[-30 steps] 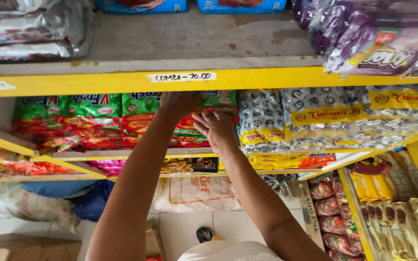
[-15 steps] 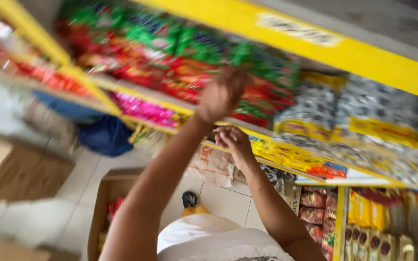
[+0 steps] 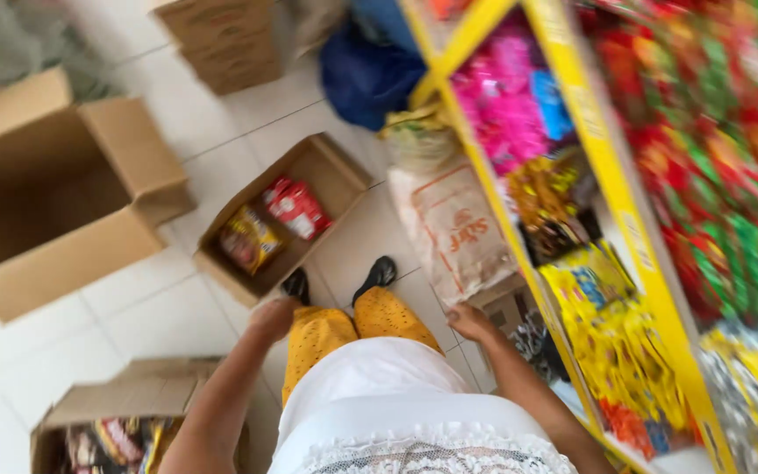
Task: Stocking grocery store shelves with snacks and coffee sachets from cardboard boxes.
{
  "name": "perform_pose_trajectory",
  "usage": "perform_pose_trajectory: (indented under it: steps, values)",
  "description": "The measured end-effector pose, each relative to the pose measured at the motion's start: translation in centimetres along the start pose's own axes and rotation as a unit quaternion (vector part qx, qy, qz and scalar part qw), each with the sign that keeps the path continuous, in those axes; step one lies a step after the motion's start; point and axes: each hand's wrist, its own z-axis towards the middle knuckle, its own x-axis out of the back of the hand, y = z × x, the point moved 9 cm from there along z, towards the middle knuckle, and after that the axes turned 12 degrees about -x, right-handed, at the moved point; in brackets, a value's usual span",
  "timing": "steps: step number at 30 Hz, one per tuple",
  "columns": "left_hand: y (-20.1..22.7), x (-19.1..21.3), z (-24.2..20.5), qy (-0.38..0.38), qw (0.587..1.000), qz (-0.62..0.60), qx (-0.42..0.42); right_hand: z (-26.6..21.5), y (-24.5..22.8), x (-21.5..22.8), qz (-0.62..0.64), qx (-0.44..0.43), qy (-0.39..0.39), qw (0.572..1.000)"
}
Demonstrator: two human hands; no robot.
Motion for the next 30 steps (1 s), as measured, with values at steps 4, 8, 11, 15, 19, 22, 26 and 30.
perform_pose_trajectory:
  steps: [4, 8, 11, 15, 19, 22, 26, 30]
  values:
    - [-17.2, -8.6, -8.4, 0.106, 0.982, -0.096, 0.124, 2.3, -3.0, -0.8, -0.043, -0.006, -0.024, 0.999]
    - [-21.7, -11.6, -12.7, 0.17, 0.965, -0.123, 0.158, 1.8, -12.5, 3.1, 0.018, -0.062, 0.0, 0.998]
    - [-21.1, -10.4, -11.5, 0.174, 0.944, -0.203, 0.193, 3.5, -20.4, 4.1, 0.092, -0.05, 0.015, 0.994]
    - [-18.9, -7.6, -6.0, 0.225, 0.918, -0.292, 0.147, 7.7, -28.3, 0.1, 0.127, 0.003, -0.027, 0.991]
    - [-18.8, -4.8, -1.2, 0.268, 0.897, -0.324, 0.138, 12.6, -34.4, -5.1, 0.025, 0.077, -0.036, 0.996]
    - [-22.9, -6.9, 3.9, 0.297, 0.889, -0.318, 0.143, 17.4, -38.3, -9.6, -0.028, 0.13, -0.061, 0.989]
    - [-29.3, -12.2, 11.2, 0.346, 0.838, -0.379, 0.184, 24.3, -42.0, -14.3, -0.04, 0.123, -0.086, 0.988]
    - [-35.4, -17.2, 16.3, 0.394, 0.794, -0.412, 0.213, 32.6, -43.2, -20.2, -0.019, 0.069, -0.099, 0.992]
